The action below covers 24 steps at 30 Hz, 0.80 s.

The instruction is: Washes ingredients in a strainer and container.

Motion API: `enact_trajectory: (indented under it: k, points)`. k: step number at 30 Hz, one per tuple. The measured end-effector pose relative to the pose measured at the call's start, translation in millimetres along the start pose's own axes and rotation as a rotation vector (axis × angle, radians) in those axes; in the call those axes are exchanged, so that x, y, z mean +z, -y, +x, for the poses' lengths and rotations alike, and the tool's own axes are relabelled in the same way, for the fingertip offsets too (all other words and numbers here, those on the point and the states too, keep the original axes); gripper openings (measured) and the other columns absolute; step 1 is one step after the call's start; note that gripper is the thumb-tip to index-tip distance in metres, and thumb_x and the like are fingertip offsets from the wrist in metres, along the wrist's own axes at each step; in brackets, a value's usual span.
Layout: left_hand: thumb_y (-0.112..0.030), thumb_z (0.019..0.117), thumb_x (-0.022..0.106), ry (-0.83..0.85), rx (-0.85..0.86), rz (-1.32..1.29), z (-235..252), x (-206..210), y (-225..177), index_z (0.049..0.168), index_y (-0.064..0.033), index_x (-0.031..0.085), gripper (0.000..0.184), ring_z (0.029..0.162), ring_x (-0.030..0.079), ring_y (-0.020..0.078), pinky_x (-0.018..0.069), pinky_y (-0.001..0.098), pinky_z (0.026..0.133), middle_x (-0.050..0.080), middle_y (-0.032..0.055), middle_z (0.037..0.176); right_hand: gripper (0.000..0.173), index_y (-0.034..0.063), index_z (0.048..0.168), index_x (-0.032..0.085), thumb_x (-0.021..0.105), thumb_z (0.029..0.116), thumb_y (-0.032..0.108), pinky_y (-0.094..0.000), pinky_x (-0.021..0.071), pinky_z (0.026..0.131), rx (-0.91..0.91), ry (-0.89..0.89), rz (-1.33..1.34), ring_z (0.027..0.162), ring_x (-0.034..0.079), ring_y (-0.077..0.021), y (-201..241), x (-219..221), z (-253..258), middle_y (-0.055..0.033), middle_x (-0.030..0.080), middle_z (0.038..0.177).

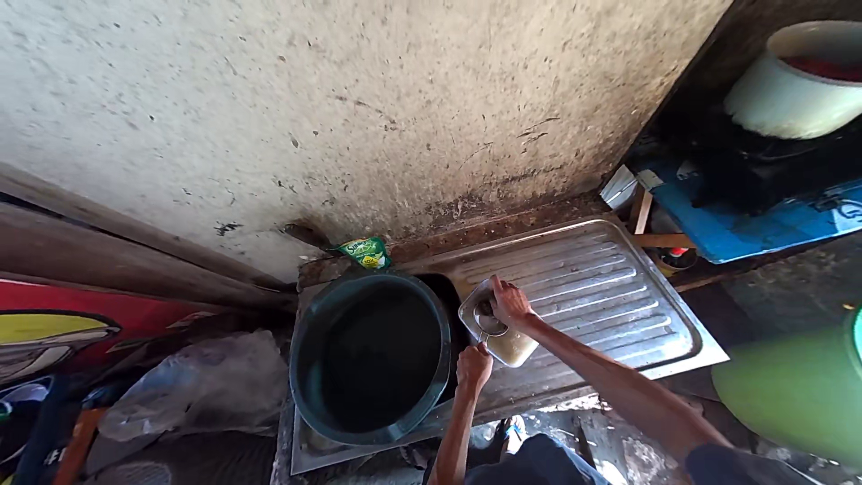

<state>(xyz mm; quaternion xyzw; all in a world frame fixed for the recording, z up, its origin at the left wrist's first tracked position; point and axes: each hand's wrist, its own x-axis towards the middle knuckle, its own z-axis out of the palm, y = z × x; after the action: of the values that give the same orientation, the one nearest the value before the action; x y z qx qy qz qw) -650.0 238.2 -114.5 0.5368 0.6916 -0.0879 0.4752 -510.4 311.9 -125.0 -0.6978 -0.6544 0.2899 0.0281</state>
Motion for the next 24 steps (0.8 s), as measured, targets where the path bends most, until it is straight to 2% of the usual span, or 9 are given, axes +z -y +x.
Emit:
enact_trajectory:
  k: [4,7,10,13,16,17,19,22,24]
  points:
    - [-0.039,0.1127,0.031,0.001,-0.015,-0.045,1,1,4,0.117,0.0041,0.067,0.056,0.123,0.063,0.0368,0.0491,0.0554,0.102,0.066,0.0255,0.125,0.052,0.0058,0.142,0.048,0.064,0.0942,0.018,-0.0574,0.0509,0.094,0.09,0.03,0.27,0.111,0.067,-0.0404,8,32,-8,-0.0224,0.068,0.119]
    - [-0.039,0.1127,0.032,-0.013,-0.002,-0.061,2,3,5,0.117,0.0042,0.067,0.056,0.121,0.063,0.0376,0.0494,0.0564,0.101,0.066,0.0257,0.124,0.051,0.0017,0.138,0.053,0.07,0.0921,0.017,-0.061,0.0488,0.096,0.034,0.166,0.309,0.113,0.063,-0.0426,-21,5,-8,-0.0254,0.065,0.121]
    - [-0.038,0.1132,0.03,-0.065,0.021,-0.066,2,-1,4,0.119,0.003,0.067,0.055,0.122,0.063,0.0372,0.0492,0.0559,0.101,0.067,0.025,0.124,0.044,0.0065,0.136,0.052,0.06,0.0953,0.02,-0.0585,0.051,0.09,0.122,0.015,0.141,0.108,0.067,-0.0407,-20,-30,-39,-0.0213,0.069,0.114]
    - [-0.04,0.1136,0.025,-0.145,0.037,-0.019,-6,-12,9,0.124,-0.0002,0.066,0.058,0.122,0.063,0.0372,0.0493,0.0567,0.101,0.067,0.0232,0.125,0.049,0.0079,0.14,0.053,0.064,0.0934,0.018,-0.0591,0.0493,0.095,0.143,0.005,0.037,0.121,0.061,-0.0427,-26,-13,-64,-0.0229,0.062,0.131]
    - [-0.044,0.113,0.018,-0.262,0.007,0.047,-19,-18,8,0.121,-0.0022,0.069,0.067,0.118,0.066,0.0357,0.0503,0.0561,0.098,0.071,0.0204,0.12,0.074,0.012,0.147,0.05,0.078,0.0791,0.003,-0.061,0.0519,0.093,0.166,0.099,-0.054,0.132,0.047,-0.0505,-29,28,-68,-0.0281,0.041,0.151]
    - [-0.044,0.1129,0.019,-0.292,0.001,0.075,-21,-20,6,0.12,-0.0021,0.07,0.066,0.117,0.067,0.0348,0.0506,0.0552,0.096,0.072,0.0197,0.118,0.074,0.0121,0.146,0.051,0.076,0.0782,0.0,-0.0606,0.0521,0.092,0.17,0.102,-0.061,0.13,0.049,-0.051,-28,32,-65,-0.0287,0.041,0.15]
    - [-0.044,0.1127,0.023,-0.299,-0.012,0.145,-29,-19,6,0.122,-0.0013,0.067,0.062,0.117,0.067,0.0334,0.0509,0.0528,0.096,0.071,0.0195,0.118,0.061,0.0108,0.141,0.056,0.072,0.0825,0.006,-0.0616,0.0504,0.093,0.183,0.099,0.043,0.123,0.056,-0.0479,-35,26,-64,-0.0272,0.052,0.141]
    - [-0.044,0.111,0.034,-0.274,-0.008,0.192,-37,-17,5,0.128,0.001,0.062,0.055,0.116,0.068,0.033,0.0515,0.0507,0.098,0.071,0.02,0.118,0.053,0.0102,0.134,0.061,0.076,0.0834,0.015,-0.0621,0.0506,0.09,0.235,-0.041,0.467,0.106,0.067,-0.0402,-47,2,-66,-0.0213,0.069,0.117]
    - [-0.041,0.1108,0.037,-0.242,0.038,0.186,-38,-11,10,0.131,0.0018,0.059,0.052,0.115,0.068,0.0346,0.0516,0.0508,0.098,0.071,0.021,0.116,0.05,0.0137,0.133,0.063,0.074,0.0834,0.015,-0.057,0.0529,0.085,0.179,-0.161,0.677,0.097,0.069,-0.0326,-46,-3,-68,-0.0166,0.071,0.11]
